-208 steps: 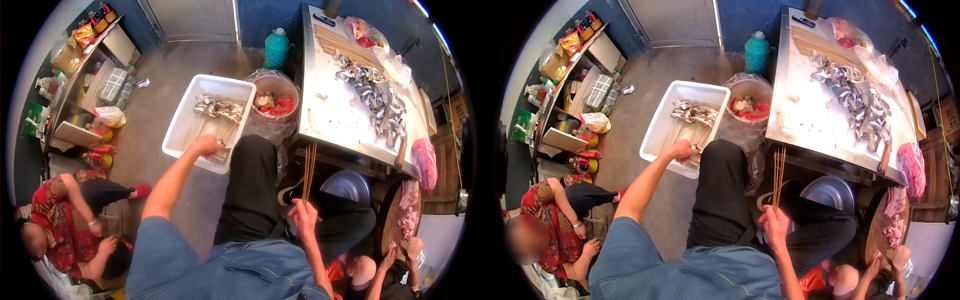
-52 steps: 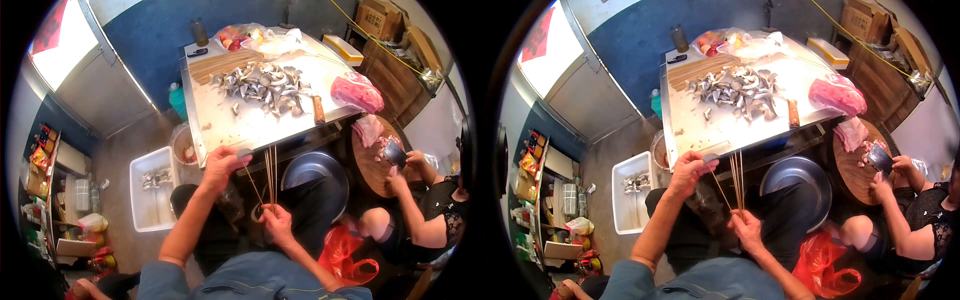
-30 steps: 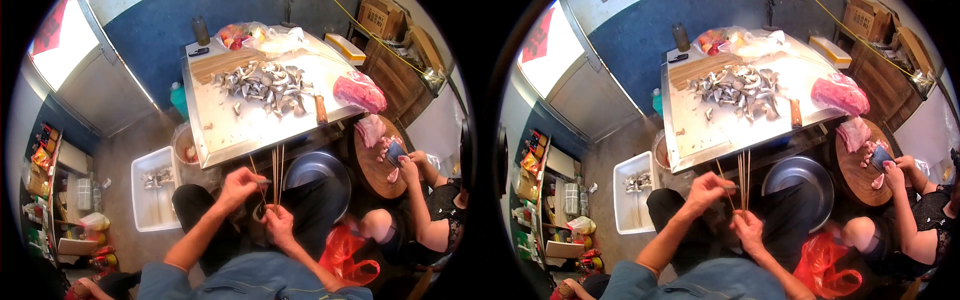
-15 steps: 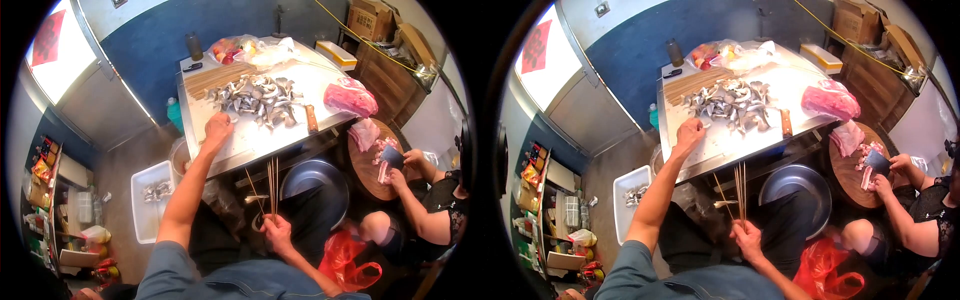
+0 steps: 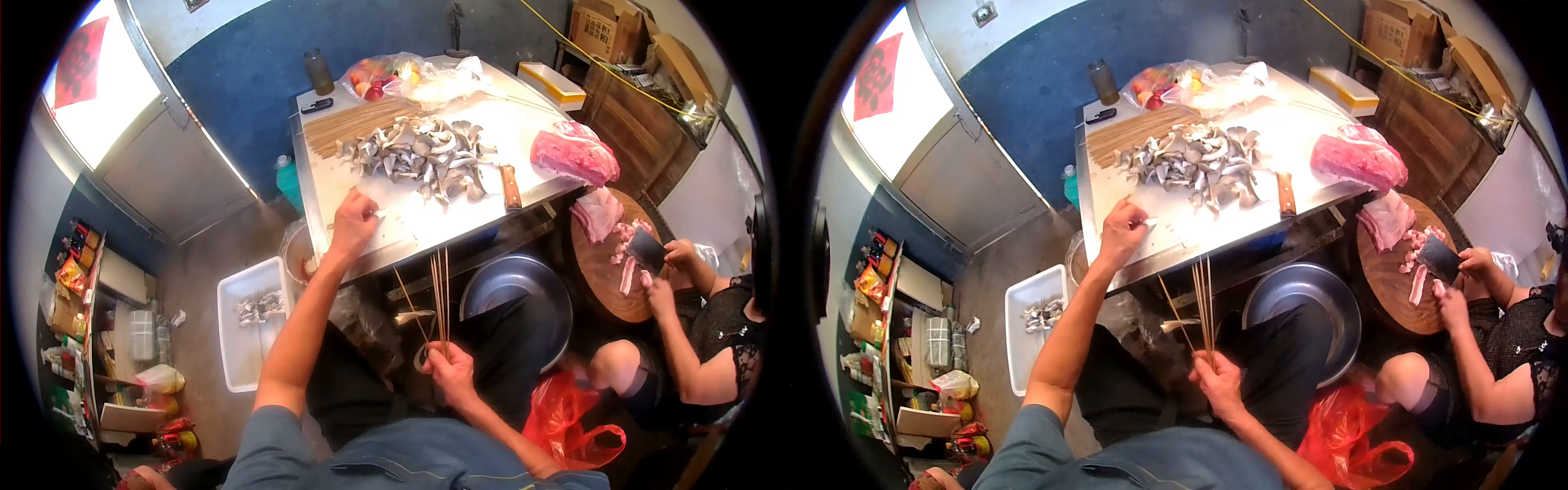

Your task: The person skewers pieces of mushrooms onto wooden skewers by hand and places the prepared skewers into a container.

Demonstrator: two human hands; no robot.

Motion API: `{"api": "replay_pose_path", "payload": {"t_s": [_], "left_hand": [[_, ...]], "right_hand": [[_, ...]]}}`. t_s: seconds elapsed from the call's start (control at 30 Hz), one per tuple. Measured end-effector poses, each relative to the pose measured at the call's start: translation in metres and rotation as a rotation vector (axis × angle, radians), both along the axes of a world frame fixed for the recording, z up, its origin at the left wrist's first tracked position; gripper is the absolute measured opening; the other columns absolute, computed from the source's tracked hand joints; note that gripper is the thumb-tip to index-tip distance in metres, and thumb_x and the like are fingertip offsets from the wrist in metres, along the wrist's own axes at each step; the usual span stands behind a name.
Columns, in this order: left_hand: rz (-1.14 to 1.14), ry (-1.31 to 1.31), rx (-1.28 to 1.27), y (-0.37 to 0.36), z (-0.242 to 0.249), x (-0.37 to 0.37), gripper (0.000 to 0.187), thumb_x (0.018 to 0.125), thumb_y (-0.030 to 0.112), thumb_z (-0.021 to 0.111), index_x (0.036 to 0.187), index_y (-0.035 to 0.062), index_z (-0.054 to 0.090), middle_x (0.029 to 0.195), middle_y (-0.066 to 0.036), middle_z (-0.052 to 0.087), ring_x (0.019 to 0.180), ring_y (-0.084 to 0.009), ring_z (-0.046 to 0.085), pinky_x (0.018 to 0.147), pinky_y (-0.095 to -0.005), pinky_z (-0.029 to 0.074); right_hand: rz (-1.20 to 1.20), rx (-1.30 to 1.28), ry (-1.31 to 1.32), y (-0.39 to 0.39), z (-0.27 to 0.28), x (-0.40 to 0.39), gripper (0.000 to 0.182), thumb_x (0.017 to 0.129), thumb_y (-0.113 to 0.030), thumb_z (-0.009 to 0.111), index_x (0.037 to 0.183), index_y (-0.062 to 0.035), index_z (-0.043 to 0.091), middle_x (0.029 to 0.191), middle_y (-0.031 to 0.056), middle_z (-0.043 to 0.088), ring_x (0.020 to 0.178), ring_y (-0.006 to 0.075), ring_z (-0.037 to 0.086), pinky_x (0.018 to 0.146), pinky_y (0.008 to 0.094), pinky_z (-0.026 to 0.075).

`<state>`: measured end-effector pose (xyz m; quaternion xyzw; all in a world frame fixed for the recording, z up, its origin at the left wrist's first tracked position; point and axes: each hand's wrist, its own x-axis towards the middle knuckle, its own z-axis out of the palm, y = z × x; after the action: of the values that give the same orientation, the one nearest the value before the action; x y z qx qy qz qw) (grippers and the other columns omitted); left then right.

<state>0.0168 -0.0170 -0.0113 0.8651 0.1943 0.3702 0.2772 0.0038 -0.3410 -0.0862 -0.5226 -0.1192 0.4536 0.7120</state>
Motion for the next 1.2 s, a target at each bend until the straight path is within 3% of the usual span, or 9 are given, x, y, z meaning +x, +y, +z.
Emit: {"api": "replay_pose_path", "payload": {"t_s": [0.13, 0.2, 0.23, 0.3, 0.37, 0.57, 0.9, 1.17, 1.2], "left_hand": [[-0.02, -0.079, -0.212, -0.007, -0.005, -0.007, 0.009, 0.073, 0.0, 0.06, 0.082, -0.0003, 0.061, 0.079, -0.008, 0.061, 0.073, -0.0184, 0.06, 0.067, -0.0286, 0.047], [-0.132, -0.186, -0.674, -0.023, -0.003, -0.015, 0.011, 0.073, 0.0, 0.062, 0.085, 0.0, 0.062, 0.081, -0.006, 0.064, 0.074, -0.015, 0.061, 0.067, -0.0253, 0.049], [-0.131, -0.184, -0.678, -0.034, 0.003, -0.021, 0.011, 0.073, 0.0, 0.062, 0.085, 0.0, 0.062, 0.081, -0.006, 0.064, 0.074, -0.015, 0.061, 0.067, -0.0253, 0.049], [-0.116, -0.163, -1.118, -0.054, 0.01, -0.033, 0.012, 0.079, -0.001, 0.064, 0.09, 0.0017, 0.061, 0.082, -0.006, 0.064, 0.075, -0.0175, 0.065, 0.073, -0.0284, 0.054], [-0.165, -0.22, -1.106, -0.062, 0.0, -0.039, 0.013, 0.08, -0.001, 0.064, 0.093, 0.0004, 0.06, 0.083, -0.008, 0.064, 0.076, -0.0207, 0.067, 0.073, -0.0314, 0.057], [-0.202, -0.386, -1.423, -0.087, 0.002, -0.054, 0.01, 0.083, 0.0, 0.064, 0.092, -0.0011, 0.059, 0.09, -0.012, 0.064, 0.082, -0.0269, 0.067, 0.08, -0.0394, 0.057], [-0.245, -0.441, -1.327, -0.097, -0.005, -0.057, 0.01, 0.084, 0.001, 0.064, 0.093, -0.001, 0.059, 0.092, -0.013, 0.064, 0.085, -0.0265, 0.067, 0.082, -0.0396, 0.057], [-0.197, -0.384, -1.267, -0.105, -0.016, -0.063, 0.01, 0.081, -0.001, 0.066, 0.082, 0.0017, 0.056, 0.088, -0.011, 0.064, 0.081, -0.0243, 0.067, 0.077, -0.0378, 0.058], [-0.176, -0.389, -1.29, -0.111, -0.011, -0.062, 0.012, 0.078, 0.0, 0.069, 0.08, 0.0024, 0.057, 0.079, -0.007, 0.063, 0.074, -0.0165, 0.064, 0.067, -0.0263, 0.052]], "right_hand": [[-0.021, 0.007, -0.007, -0.001, 0.003, 0.001, 0.018, 0.093, -0.014, 0.058, 0.106, -0.0026, 0.06, 0.07, 0.0013, 0.061, 0.051, 0.0026, 0.043, 0.046, 0.0174, 0.032], [-0.03, 0.003, -0.009, -0.003, 0.005, 0.002, 0.018, 0.093, -0.014, 0.058, 0.106, -0.0025, 0.061, 0.07, 0.0011, 0.061, 0.051, 0.0024, 0.043, 0.046, 0.0174, 0.032], [-0.03, -0.006, -0.024, -0.002, 0.008, 0.002, 0.018, 0.093, -0.014, 0.058, 0.106, -0.0025, 0.061, 0.07, 0.001, 0.061, 0.051, 0.0024, 0.043, 0.046, 0.0174, 0.032], [-0.027, -0.02, -0.036, -0.001, 0.009, 0.002, 0.018, 0.093, -0.014, 0.058, 0.106, -0.0024, 0.061, 0.07, 0.0009, 0.061, 0.052, 0.0023, 0.044, 0.046, 0.0173, 0.032], [-0.033, 0.005, -0.042, 0.001, 0.007, 0.001, 0.016, 0.092, -0.012, 0.059, 0.104, -0.0023, 0.061, 0.068, 0.0032, 0.062, 0.047, 0.0032, 0.043, 0.043, 0.0169, 0.031], [-0.008, 0.0, -0.053, -0.001, 0.007, -0.001, 0.016, 0.093, -0.013, 0.057, 0.104, -0.0022, 0.062, 0.069, 0.001, 0.061, 0.052, 0.0025, 0.045, 0.047, 0.0176, 0.034], [0.0, -0.012, -0.069, -0.002, 0.006, -0.001, 0.016, 0.093, -0.012, 0.057, 0.105, -0.0018, 0.062, 0.069, 0.0007, 0.061, 0.051, 0.0024, 0.045, 0.047, 0.0175, 0.033], [-0.014, -0.014, -0.069, -0.004, -0.003, -0.004, 0.016, 0.092, -0.012, 0.058, 0.105, -0.0022, 0.062, 0.069, 0.0003, 0.061, 0.052, 0.0026, 0.045, 0.047, 0.0173, 0.033], [-0.014, -0.013, -0.069, -0.005, -0.005, -0.005, 0.016, 0.092, -0.012, 0.058, 0.105, -0.0022, 0.062, 0.069, 0.0003, 0.061, 0.052, 0.0026, 0.045, 0.047, 0.0173, 0.033]]}}
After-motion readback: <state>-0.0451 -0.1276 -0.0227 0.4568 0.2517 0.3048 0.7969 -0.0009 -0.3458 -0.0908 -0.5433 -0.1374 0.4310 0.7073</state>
